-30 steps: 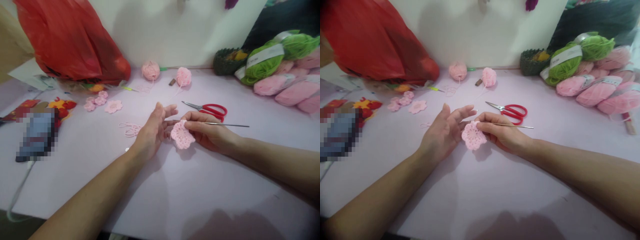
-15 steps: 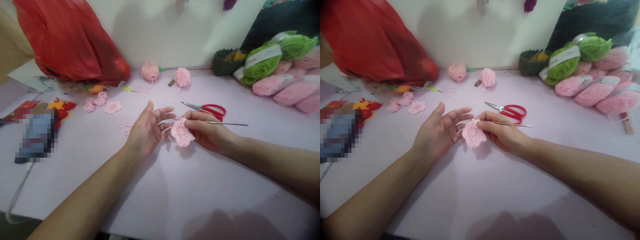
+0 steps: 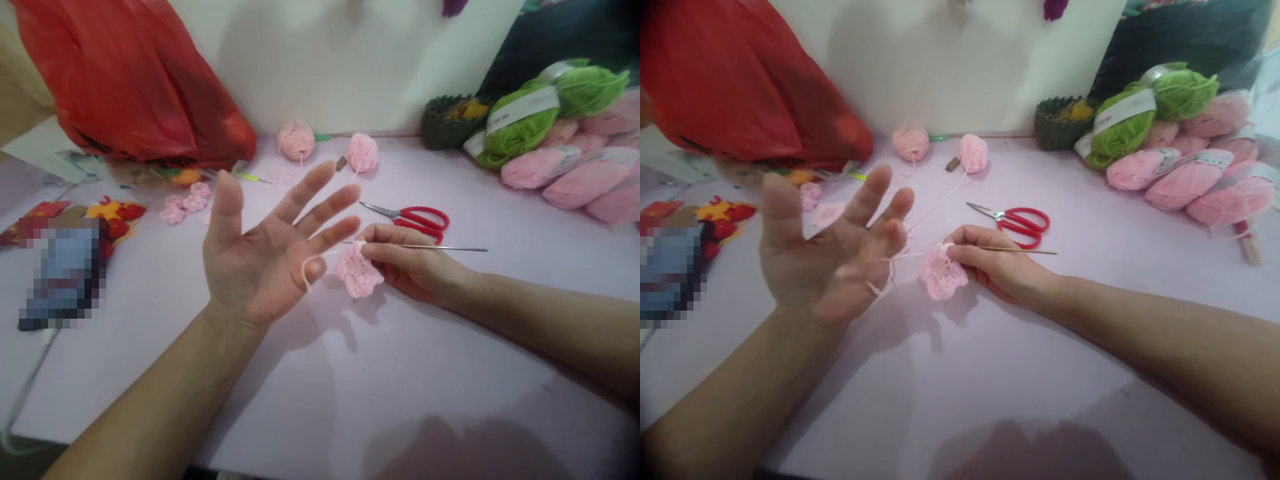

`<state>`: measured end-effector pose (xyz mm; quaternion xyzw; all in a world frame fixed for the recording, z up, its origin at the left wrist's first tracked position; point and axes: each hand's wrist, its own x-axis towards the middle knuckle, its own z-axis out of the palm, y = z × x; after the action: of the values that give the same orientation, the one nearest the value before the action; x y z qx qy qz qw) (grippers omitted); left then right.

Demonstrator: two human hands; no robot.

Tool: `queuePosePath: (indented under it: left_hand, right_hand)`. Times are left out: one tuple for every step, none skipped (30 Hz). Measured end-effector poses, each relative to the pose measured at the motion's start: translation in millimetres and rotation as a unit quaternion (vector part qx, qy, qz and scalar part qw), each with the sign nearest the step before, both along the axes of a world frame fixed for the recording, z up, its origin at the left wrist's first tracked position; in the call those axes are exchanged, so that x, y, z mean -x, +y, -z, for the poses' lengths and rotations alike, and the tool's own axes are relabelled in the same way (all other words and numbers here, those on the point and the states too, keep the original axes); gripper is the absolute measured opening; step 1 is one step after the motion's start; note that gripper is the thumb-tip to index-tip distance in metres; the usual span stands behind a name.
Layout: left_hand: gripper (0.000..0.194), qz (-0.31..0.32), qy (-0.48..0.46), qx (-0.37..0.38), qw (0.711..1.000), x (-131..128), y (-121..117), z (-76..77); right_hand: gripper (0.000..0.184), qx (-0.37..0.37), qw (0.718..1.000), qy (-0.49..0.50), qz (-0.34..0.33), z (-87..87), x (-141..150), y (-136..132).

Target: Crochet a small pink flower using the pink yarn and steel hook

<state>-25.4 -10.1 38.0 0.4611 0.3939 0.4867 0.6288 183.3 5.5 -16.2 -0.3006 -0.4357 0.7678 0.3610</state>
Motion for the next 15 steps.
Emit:
queuePosePath:
  left_hand:
    - [0.075,-0.011,0.011,-0.012,1.000,-0.3,-0.1,-2.8]
    - [0.072,-0.022,0.025,-0.024,0.999,-0.9,0.4,-4.4]
    - [0.069,-0.032,0.041,-0.035,0.998,-1.9,1.3,-4.5]
    - [0.066,-0.040,0.059,-0.046,0.996,-3.3,2.6,-3.0]
    - [0.063,-0.049,0.081,-0.058,0.994,-4.8,4.0,0.1]
    - [0.060,-0.057,0.103,-0.074,0.990,-6.4,5.3,4.5]
    - [0.058,-0.058,0.123,-0.090,0.987,-7.8,6.3,9.7]
    - [0.055,-0.052,0.147,-0.107,0.982,-9.0,6.7,14.9]
    - [0.052,-0.050,0.172,-0.125,0.976,-9.7,6.7,19.7]
    - [0.049,-0.037,0.203,-0.131,0.970,-9.9,6.1,23.6]
    - [0.048,-0.009,0.234,-0.118,0.965,-9.7,5.2,26.4]
    - [0.049,0.005,0.259,-0.110,0.960,-9.0,4.1,28.3]
    - [0.052,0.018,0.281,-0.101,0.954,-8.1,3.2,29.4]
    - [0.054,0.023,0.296,-0.097,0.950,-6.9,2.5,30.3]
    - [0.055,0.021,0.304,-0.100,0.947,-5.5,2.2,31.2]
  right_hand:
    - [0.004,0.000,1.000,0.001,-0.004,0.3,0.5,-0.4]
    - [0.004,0.000,1.000,0.003,-0.007,0.7,1.0,-0.7]
    - [0.004,0.002,1.000,0.005,-0.010,1.2,1.4,-0.9]
    - [0.004,0.004,1.000,0.006,-0.012,1.6,1.6,-0.9]
    - [0.004,0.006,1.000,0.006,-0.012,1.8,1.6,-0.9]
    - [0.004,0.008,1.000,0.004,-0.013,1.9,1.4,-0.8]
    - [0.004,0.009,1.000,0.002,-0.014,1.8,1.2,-0.7]
    - [0.004,0.010,1.000,0.002,-0.015,1.4,0.9,-0.5]
    - [0.004,0.010,1.000,0.004,-0.015,0.9,0.7,-0.3]
    - [0.004,0.011,1.000,0.006,-0.015,0.3,0.7,-0.2]
    - [0.004,0.013,1.000,0.008,-0.015,-0.3,0.7,-0.1]
    - [0.004,0.015,1.000,0.009,-0.014,-0.9,0.8,0.1]
    - [0.004,0.017,1.000,0.008,-0.012,-1.3,0.9,0.2]
    - [0.004,0.018,1.000,0.008,-0.009,-1.5,1.0,0.4]
    - [0.004,0.018,1.000,0.008,-0.006,-1.4,0.9,0.7]
